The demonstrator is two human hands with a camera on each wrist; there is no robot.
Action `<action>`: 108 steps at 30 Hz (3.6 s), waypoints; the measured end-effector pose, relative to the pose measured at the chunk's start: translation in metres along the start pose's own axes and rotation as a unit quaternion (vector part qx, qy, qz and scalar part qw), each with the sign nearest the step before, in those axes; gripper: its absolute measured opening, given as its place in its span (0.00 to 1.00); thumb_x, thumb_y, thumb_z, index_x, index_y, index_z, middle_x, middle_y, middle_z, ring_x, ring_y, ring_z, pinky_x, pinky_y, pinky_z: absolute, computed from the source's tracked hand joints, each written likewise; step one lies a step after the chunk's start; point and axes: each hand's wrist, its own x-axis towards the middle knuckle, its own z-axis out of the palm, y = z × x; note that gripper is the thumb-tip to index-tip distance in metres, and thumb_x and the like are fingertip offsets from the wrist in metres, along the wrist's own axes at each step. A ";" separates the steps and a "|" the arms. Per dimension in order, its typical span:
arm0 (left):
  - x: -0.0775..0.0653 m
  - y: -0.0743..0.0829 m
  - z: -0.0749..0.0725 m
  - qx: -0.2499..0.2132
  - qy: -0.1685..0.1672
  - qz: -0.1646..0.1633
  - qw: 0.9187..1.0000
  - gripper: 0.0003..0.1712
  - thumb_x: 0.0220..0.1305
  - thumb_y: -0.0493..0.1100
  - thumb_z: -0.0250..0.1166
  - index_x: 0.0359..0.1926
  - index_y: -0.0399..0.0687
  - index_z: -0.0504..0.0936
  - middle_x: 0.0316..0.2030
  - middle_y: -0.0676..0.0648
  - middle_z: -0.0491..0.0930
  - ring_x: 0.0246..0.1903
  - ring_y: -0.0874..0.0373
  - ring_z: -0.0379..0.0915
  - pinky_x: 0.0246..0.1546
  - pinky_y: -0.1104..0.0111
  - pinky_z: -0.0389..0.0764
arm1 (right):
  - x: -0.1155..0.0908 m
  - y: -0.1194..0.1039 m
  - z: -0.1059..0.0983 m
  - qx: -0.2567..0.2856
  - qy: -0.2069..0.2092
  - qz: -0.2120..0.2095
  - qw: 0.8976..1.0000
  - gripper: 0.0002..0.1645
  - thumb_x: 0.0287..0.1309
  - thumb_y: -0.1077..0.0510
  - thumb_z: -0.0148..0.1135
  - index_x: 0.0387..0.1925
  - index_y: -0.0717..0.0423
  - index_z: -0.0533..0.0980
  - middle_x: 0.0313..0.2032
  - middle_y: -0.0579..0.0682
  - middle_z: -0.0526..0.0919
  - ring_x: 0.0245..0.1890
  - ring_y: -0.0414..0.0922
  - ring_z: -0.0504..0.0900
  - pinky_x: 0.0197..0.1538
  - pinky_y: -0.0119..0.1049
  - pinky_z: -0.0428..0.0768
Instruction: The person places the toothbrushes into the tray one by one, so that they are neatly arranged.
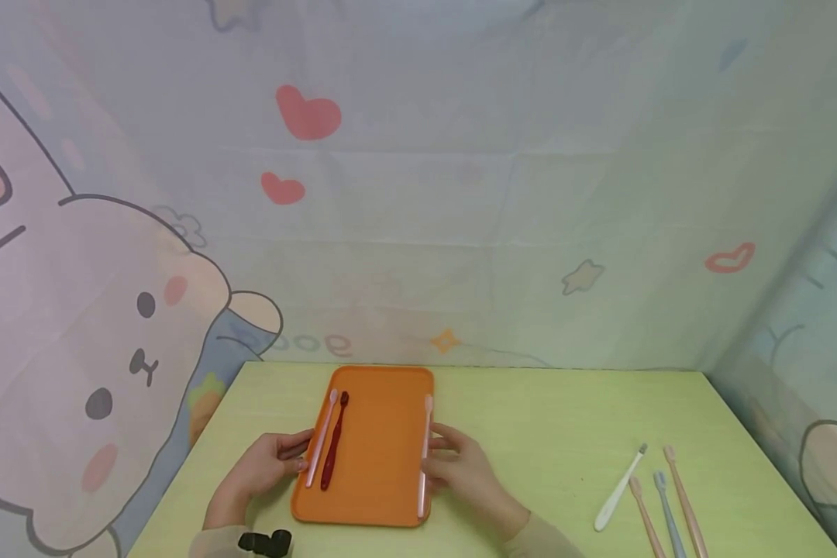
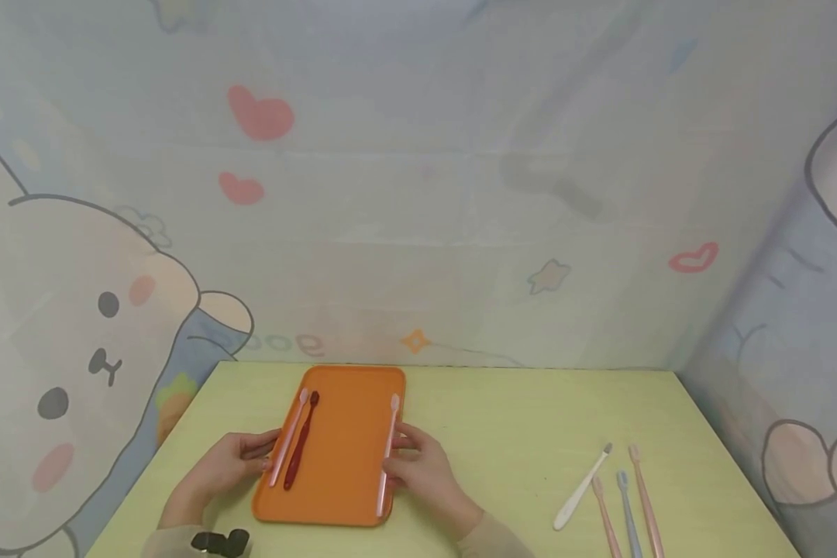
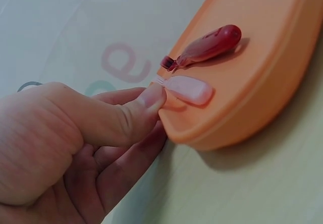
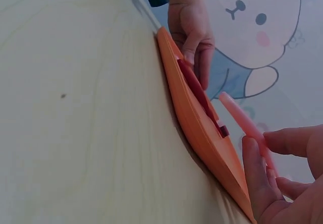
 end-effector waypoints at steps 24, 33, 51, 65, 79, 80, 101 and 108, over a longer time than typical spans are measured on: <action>-0.001 -0.002 0.001 -0.014 -0.003 0.003 1.000 0.33 0.70 0.31 0.70 0.72 0.24 0.72 0.68 0.28 0.74 0.68 0.35 0.73 0.61 0.64 0.82 | 0.023 0.012 0.068 0.034 -0.009 0.019 0.999 0.43 0.56 0.75 0.70 0.74 0.73 0.68 0.56 0.66 0.82 0.43 0.50 0.89 0.39 0.48 0.92; -0.004 0.005 0.000 -0.013 -0.002 -0.007 1.000 0.33 0.70 0.31 0.70 0.72 0.23 0.72 0.68 0.28 0.74 0.68 0.35 0.73 0.62 0.61 0.81 | 0.036 0.020 0.085 0.032 -0.001 0.031 0.999 0.42 0.55 0.75 0.70 0.73 0.72 0.70 0.55 0.64 0.84 0.38 0.48 0.88 0.37 0.48 0.92; -0.004 0.002 -0.002 -0.019 -0.002 0.001 1.000 0.33 0.70 0.30 0.70 0.72 0.21 0.71 0.67 0.26 0.74 0.67 0.33 0.73 0.62 0.58 0.81 | 0.062 0.012 0.112 -0.011 0.033 0.046 0.998 0.40 0.60 0.72 0.72 0.73 0.72 0.70 0.52 0.57 0.83 0.36 0.45 0.88 0.36 0.41 0.91; -0.005 -0.004 0.000 -0.026 -0.001 0.001 1.000 0.33 0.70 0.31 0.70 0.72 0.21 0.71 0.67 0.27 0.74 0.67 0.34 0.73 0.61 0.61 0.82 | 0.073 0.009 0.121 -0.023 0.041 0.047 0.998 0.37 0.61 0.74 0.70 0.71 0.76 0.70 0.50 0.59 0.84 0.36 0.46 0.88 0.36 0.41 0.91; -0.005 -0.003 0.002 -0.025 0.003 -0.015 1.000 0.33 0.70 0.32 0.71 0.72 0.25 0.73 0.67 0.29 0.76 0.67 0.37 0.75 0.62 0.59 0.81 | 0.074 0.006 0.127 -0.046 0.057 0.058 0.996 0.32 0.61 0.74 0.71 0.67 0.73 0.75 0.47 0.56 0.84 0.35 0.43 0.88 0.35 0.39 0.91; -0.005 -0.003 0.002 -0.026 0.004 -0.018 0.999 0.32 0.70 0.32 0.71 0.72 0.26 0.73 0.67 0.30 0.76 0.67 0.37 0.75 0.62 0.59 0.81 | 0.074 0.006 0.128 -0.048 0.059 0.059 0.995 0.32 0.61 0.74 0.71 0.66 0.73 0.76 0.46 0.55 0.84 0.35 0.43 0.87 0.35 0.39 0.91; -0.006 0.000 0.003 -0.009 0.008 -0.019 1.000 0.32 0.70 0.32 0.71 0.71 0.26 0.74 0.67 0.30 0.77 0.67 0.37 0.75 0.64 0.54 0.79 | 0.077 0.006 0.137 -0.135 0.094 0.054 0.985 0.25 0.59 0.76 0.71 0.59 0.71 0.81 0.39 0.51 0.81 0.34 0.43 0.84 0.31 0.37 0.89; -0.006 0.001 0.003 -0.002 0.009 -0.017 1.000 0.32 0.69 0.32 0.72 0.71 0.26 0.74 0.67 0.30 0.77 0.67 0.37 0.75 0.63 0.60 0.81 | 0.076 0.005 0.138 -0.143 0.092 0.060 0.984 0.26 0.58 0.76 0.72 0.60 0.70 0.81 0.39 0.51 0.82 0.32 0.42 0.84 0.29 0.35 0.88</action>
